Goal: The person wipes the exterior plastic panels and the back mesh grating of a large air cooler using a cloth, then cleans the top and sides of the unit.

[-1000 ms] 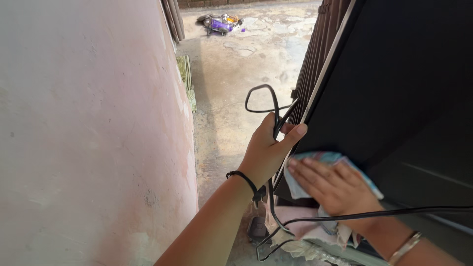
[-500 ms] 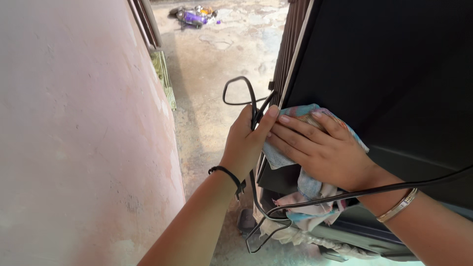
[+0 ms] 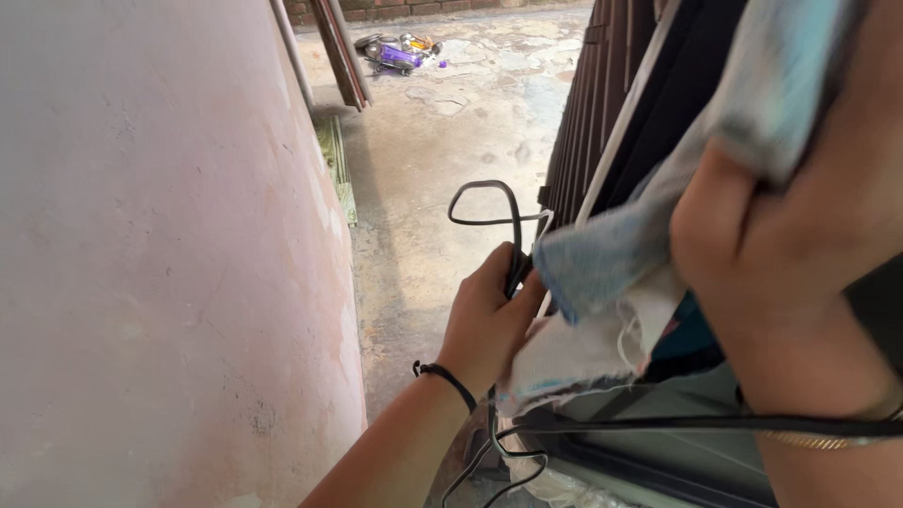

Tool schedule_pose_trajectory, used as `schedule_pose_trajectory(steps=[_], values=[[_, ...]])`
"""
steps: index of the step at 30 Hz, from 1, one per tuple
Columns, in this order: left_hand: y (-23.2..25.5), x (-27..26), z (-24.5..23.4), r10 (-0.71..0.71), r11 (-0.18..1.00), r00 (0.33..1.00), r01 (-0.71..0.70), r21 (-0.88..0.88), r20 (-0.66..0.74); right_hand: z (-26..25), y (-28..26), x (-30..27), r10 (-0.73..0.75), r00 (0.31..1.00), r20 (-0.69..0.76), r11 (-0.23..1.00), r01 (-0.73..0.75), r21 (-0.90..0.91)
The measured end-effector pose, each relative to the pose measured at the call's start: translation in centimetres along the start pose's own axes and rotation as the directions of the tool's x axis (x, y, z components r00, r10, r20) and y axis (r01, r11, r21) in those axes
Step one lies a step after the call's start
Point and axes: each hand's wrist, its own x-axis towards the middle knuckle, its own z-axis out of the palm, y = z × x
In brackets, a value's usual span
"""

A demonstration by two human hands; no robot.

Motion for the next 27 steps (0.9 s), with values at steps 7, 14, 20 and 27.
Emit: schedule_pose_trajectory(steps=[7,14,20,27], values=[[-2.5,0.9,0.3,0.006,0.83,0.99,0.072,-0.553,0.138,8.8,-7.0,-17.4,0.031,0.993,0.117,0.985,-0.011,-0.171],[-2.2,0.7,-0.9,-0.043,0.945,0.991,0.082,-0.316,0.129,11.9,-10.4,-27.6,-0.075,0.939,0.335,0.974,0.141,-0.177],[-2.0,1.1,-2.3,0.046,0.98,0.973,0.001,-0.2,0.228,8.7,-7.8,-22.4,-0.07,0.938,0.34,0.98,0.129,-0.153],[-2.5,1.7,-2.0,0.047,0.935,0.953,0.064,-0.349,0.3,4.5,-3.0,-12.0,0.022,0.993,0.119,0.98,0.002,-0.197]])
